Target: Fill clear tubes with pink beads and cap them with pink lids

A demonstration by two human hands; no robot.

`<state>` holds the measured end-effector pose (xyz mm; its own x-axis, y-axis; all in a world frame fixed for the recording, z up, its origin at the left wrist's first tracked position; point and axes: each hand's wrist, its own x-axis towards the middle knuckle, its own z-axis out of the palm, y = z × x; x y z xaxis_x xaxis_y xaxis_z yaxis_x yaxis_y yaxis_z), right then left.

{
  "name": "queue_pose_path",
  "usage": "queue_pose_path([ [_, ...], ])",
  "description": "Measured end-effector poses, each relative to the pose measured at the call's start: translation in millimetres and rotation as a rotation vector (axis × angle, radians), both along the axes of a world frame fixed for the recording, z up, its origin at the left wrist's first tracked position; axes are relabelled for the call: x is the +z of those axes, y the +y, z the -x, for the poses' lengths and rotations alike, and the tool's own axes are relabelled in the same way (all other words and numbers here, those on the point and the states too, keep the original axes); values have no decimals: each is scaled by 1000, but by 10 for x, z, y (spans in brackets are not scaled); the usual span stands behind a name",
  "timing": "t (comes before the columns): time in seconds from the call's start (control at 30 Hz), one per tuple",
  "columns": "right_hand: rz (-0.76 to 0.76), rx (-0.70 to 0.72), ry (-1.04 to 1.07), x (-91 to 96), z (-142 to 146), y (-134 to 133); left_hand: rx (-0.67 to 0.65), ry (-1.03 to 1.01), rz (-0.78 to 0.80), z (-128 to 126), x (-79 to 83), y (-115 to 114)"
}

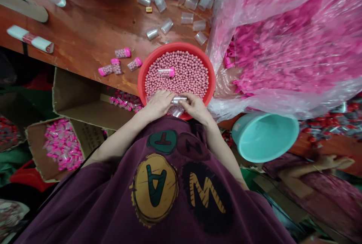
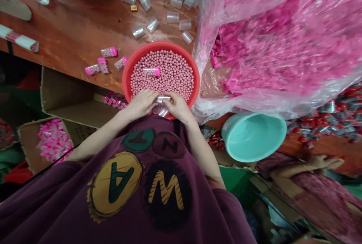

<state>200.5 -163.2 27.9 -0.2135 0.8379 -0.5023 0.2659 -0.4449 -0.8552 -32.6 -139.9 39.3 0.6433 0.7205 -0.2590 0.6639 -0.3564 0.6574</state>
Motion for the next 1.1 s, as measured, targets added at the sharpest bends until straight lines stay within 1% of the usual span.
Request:
queue_pose_path([
  [0.03,27,-2,-1,50,-6,-6,-7,-6,21,-1,18,3],
  [0.1,120,-22,66,135,-6,-17,-36,-62,105,3,49,16],
  [0.17,167,-59,81,173,25,-33,-61,-85,170,-4,70,32],
  [0.2,139,-78,28,172,55,-42,-59,-60,169,-17,76,38],
  [0.27,22,-120,-123,147,132,-61,-23,19,120,-57,81,43],
  [0.3,-22,-148,-166,131,169,-70,-2,37,104,-77,80,43],
  [0.33,-30,-174,-164,117,195,-78,10,28,111,-90,76,42],
  [0.4,31,-209,-89,108,197,-89,5,-36,185,-81,64,41],
  [0.43,49,-216,-82,113,167,-91,-6,-55,217,-55,58,42],
  [0.47,30,-226,-128,123,118,-90,-6,-47,224,-16,51,44],
  [0.57,-168,-288,-437,155,-81,-66,62,47,159,133,35,65],
  [0.6,-206,-301,-490,158,-134,-53,83,53,149,169,29,81],
  [0.63,-212,-296,-494,154,-168,-39,89,44,149,187,22,103],
  [0.7,-179,-220,-410,133,-160,-17,70,25,147,154,3,172],
  [0.77,-189,-104,-355,106,-73,-6,76,44,107,43,-31,281],
  [0.87,-246,70,-440,75,72,-8,217,114,-7,-168,-113,518],
  [0.93,-264,164,-525,51,111,-7,290,237,-81,-276,-166,683],
  [0.97,-272,198,-554,34,112,-4,287,312,-100,-315,-183,749],
  [1.03,-308,236,-583,-15,92,2,225,432,-95,-367,-189,833],
  [1.1,-373,224,-580,-88,59,1,175,458,-79,-377,-166,849],
])
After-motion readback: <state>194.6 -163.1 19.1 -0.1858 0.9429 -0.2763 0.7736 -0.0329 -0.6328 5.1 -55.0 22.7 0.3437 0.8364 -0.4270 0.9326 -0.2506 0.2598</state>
